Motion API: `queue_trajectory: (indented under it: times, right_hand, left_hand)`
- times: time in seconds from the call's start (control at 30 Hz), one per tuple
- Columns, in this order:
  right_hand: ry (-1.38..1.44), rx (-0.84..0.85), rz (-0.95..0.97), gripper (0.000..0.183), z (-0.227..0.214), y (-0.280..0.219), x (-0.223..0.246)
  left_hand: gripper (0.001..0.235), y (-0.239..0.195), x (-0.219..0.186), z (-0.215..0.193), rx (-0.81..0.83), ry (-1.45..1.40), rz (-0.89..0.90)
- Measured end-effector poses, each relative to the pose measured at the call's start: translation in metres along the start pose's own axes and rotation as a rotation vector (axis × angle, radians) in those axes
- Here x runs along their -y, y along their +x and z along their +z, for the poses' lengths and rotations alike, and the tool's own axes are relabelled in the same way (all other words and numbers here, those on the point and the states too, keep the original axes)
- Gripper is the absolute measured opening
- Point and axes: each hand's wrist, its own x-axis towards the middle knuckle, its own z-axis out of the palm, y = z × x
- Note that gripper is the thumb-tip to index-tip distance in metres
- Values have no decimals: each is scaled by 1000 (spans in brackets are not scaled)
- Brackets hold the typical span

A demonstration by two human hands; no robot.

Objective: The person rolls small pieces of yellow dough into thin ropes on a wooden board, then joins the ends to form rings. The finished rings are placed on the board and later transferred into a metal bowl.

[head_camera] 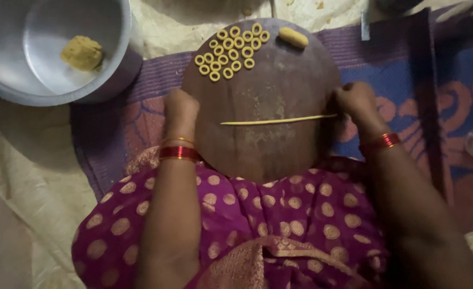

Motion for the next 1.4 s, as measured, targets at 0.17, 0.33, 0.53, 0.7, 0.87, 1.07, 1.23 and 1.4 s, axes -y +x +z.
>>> queue_trajectory:
  times: [0.17, 0.33, 0.53, 0.7, 0.87, 1.07, 1.23, 1.4]
  right_hand:
    - [-19, -422, -548, 44, -73, -62, 99]
    - [-89, -262, -625, 36, -120, -132, 158]
    - [267, -129, -550, 30, -75, -182, 162]
    - [289, 69, -433, 30, -22, -173, 151]
    - [281, 98, -533, 33, -37, -152, 140]
    - [250, 98, -471, 36, -50, -141, 150]
    - [419, 90, -416, 34, -23, -146, 152]
    - [430, 132, -464, 29, -7, -146, 140]
  left_hand:
    - [38, -83, -70, -78, 16, 117, 275]
    - [31, -142, -122, -131, 233, 347, 592]
    - [18, -236, -97, -124, -198, 428, 1000]
    - [34, -307, -37, -90, 1141, 580, 812]
    - [19, -280, 51, -100, 1127, 630, 474]
    - [16, -256, 80, -130, 1025, 713, 537]
    - [24, -200, -20, -128, 532, 259, 743]
    - [6, -161, -46, -26, -82, 115, 703]
